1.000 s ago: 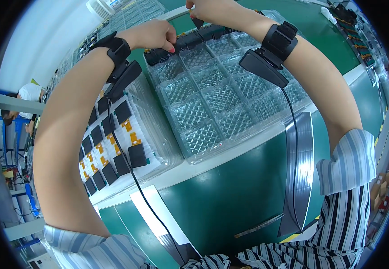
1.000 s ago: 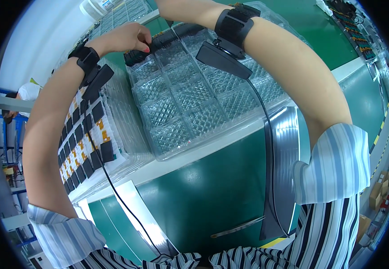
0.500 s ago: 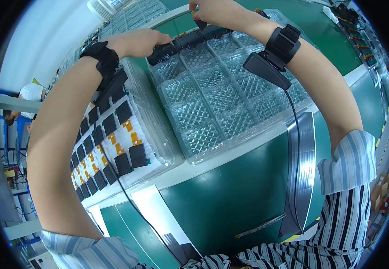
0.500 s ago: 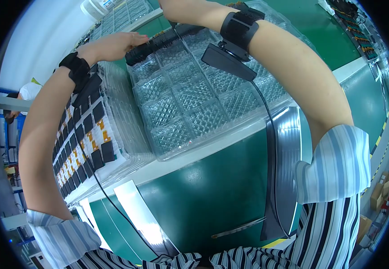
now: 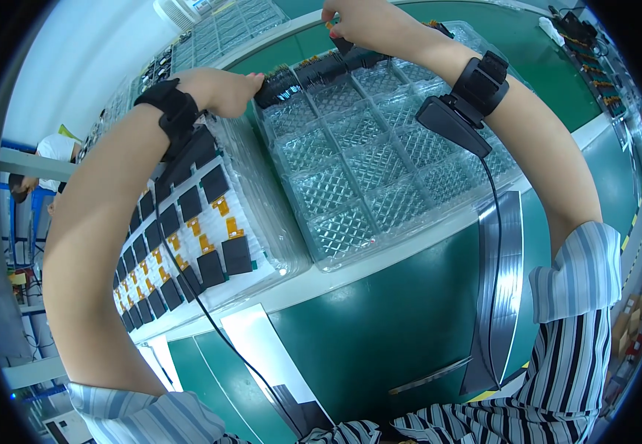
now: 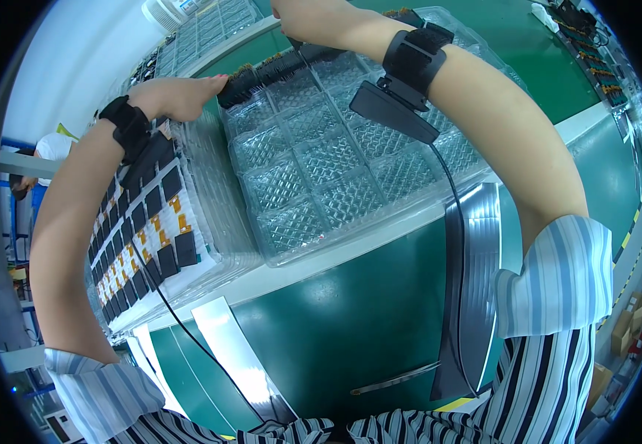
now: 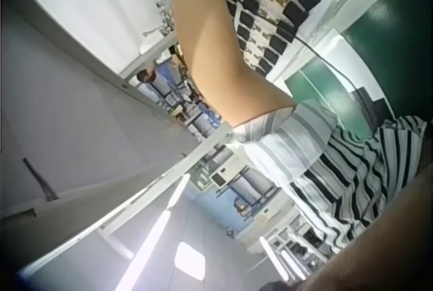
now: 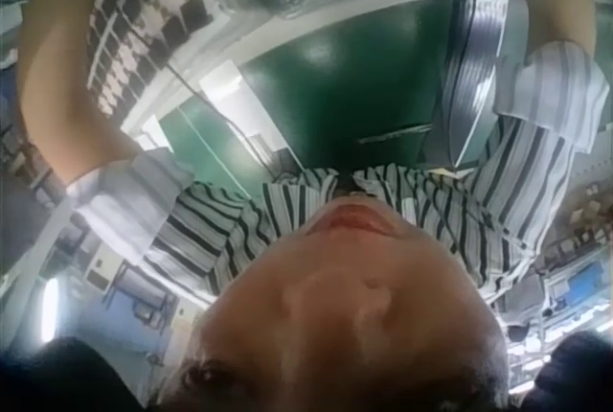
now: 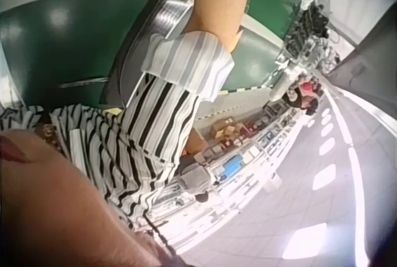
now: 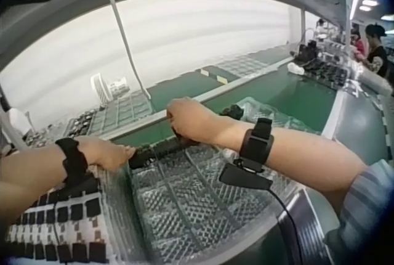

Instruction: The person picks up a stack of screens, places them into a tray, and then transfers individual components from a larger tray onto a stack. Finally, the person handles individual components one at a time before removing a protective sheet from a stack of trays.

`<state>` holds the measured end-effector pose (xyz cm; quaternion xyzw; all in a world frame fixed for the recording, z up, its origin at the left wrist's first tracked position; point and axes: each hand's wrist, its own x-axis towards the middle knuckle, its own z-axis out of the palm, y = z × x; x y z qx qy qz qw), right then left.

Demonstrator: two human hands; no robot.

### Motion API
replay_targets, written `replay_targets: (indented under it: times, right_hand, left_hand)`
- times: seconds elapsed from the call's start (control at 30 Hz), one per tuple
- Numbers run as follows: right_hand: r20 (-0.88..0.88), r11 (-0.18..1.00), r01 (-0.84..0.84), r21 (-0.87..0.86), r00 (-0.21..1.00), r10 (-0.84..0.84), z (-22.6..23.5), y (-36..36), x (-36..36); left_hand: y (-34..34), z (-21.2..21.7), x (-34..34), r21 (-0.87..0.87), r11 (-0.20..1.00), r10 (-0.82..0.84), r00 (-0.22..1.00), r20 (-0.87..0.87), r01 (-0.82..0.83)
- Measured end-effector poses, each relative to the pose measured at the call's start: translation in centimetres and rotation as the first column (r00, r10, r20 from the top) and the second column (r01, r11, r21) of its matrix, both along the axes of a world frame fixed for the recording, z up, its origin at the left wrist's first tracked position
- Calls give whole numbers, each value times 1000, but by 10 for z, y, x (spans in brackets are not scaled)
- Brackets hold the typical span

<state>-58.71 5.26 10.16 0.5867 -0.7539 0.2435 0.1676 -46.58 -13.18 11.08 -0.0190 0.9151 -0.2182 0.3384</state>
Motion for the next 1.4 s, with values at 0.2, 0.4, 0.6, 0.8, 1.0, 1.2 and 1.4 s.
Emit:
replay_targets:
  times: [0.2,0.4,0.6,0.8,1.0,1.2,1.4]
  right_hand:
    - [376,969,95,226,910,-177,23,22,7]
    - [16,985,61,158,998,-64,-37,81,-76]
    - [75,975,165,148,981,-178,-84,104,-23]
    - [278,976,163,142,940,-197,-103,120,1]
    - [322,970,195,148,917,-233,-98,127,7]
    - [320,932,363,5,882,-346,-77,128,-16]
    - [256,903,416,-108,889,-379,-70,124,-44]
  left_hand:
    - [41,30,-9,-50,985,173,975,142,-167]
    - [29,21,-24,188,963,-155,967,-204,194]
    - [61,-4,-69,312,898,-258,946,-198,310]
    - [92,-56,-105,276,887,-319,923,-215,370]
    - [92,-83,-106,347,873,-248,925,-288,342]
    - [91,-79,-122,456,740,-232,824,-516,494]
    - [110,-72,-139,263,844,-321,834,-449,467]
